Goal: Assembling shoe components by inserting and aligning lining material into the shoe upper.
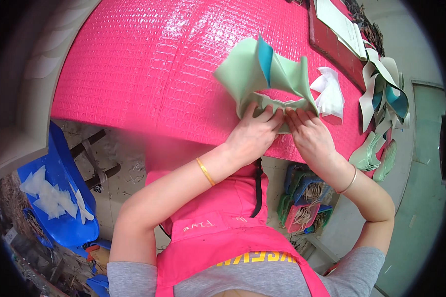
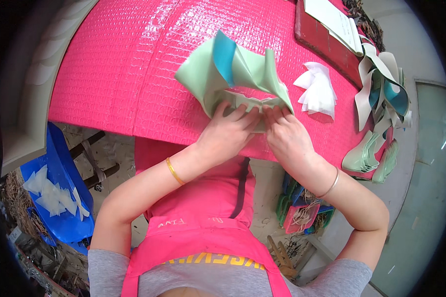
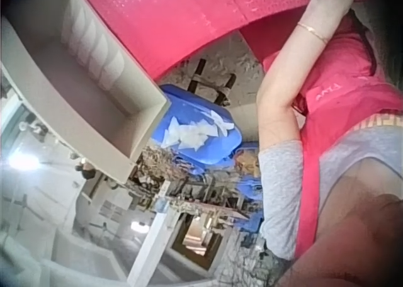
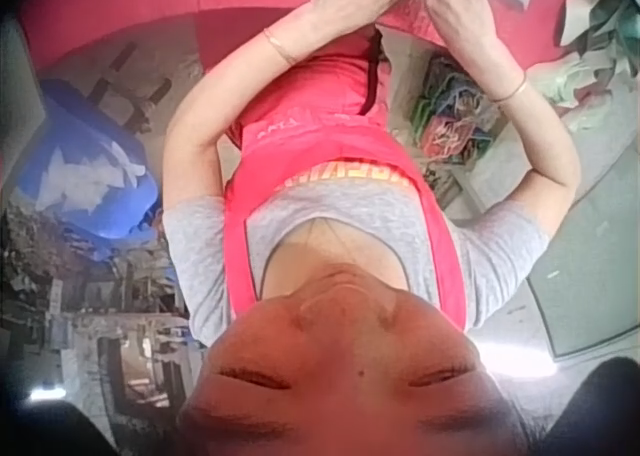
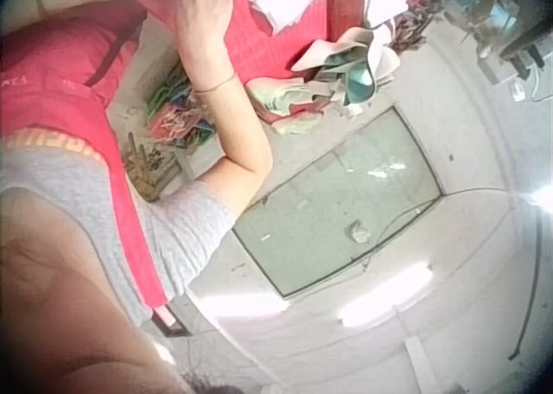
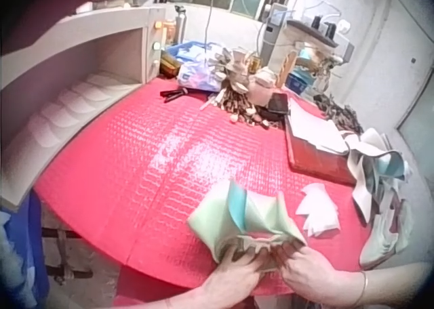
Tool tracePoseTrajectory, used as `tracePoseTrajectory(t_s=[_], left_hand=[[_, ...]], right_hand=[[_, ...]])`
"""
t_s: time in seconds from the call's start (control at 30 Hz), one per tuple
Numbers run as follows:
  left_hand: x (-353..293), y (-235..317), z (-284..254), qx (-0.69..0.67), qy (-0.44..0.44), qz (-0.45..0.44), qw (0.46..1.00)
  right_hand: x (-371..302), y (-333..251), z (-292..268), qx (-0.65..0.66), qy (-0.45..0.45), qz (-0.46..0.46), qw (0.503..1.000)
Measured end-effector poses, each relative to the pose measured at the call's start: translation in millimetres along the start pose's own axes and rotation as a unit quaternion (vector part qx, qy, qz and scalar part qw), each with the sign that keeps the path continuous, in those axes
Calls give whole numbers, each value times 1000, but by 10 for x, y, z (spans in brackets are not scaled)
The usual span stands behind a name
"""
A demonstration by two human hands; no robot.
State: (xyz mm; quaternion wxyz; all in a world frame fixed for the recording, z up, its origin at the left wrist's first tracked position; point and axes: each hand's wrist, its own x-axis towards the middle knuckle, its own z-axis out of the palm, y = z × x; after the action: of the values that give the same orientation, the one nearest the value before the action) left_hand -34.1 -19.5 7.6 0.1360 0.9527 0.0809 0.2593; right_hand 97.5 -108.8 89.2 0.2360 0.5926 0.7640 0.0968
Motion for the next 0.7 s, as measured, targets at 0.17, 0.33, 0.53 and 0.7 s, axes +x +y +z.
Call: tracePoseTrajectory(t_s=[0.17,0.33,0.53,0.7], left_hand=[[191,-29,-120,-13,-21,14,1000],[338,-273,-654,-200,-50,17,978],[524,-596,-1205,-436,-192,107,873],[463,-716,-1429,-409,-256,133,866]], right_hand=[[161,253,-188,119,-35,-33,992],[121,277,-528,362,129,10,923],[178,352,-814,494,137,-65,856],[254,331,-614,502,171,-110,840]])
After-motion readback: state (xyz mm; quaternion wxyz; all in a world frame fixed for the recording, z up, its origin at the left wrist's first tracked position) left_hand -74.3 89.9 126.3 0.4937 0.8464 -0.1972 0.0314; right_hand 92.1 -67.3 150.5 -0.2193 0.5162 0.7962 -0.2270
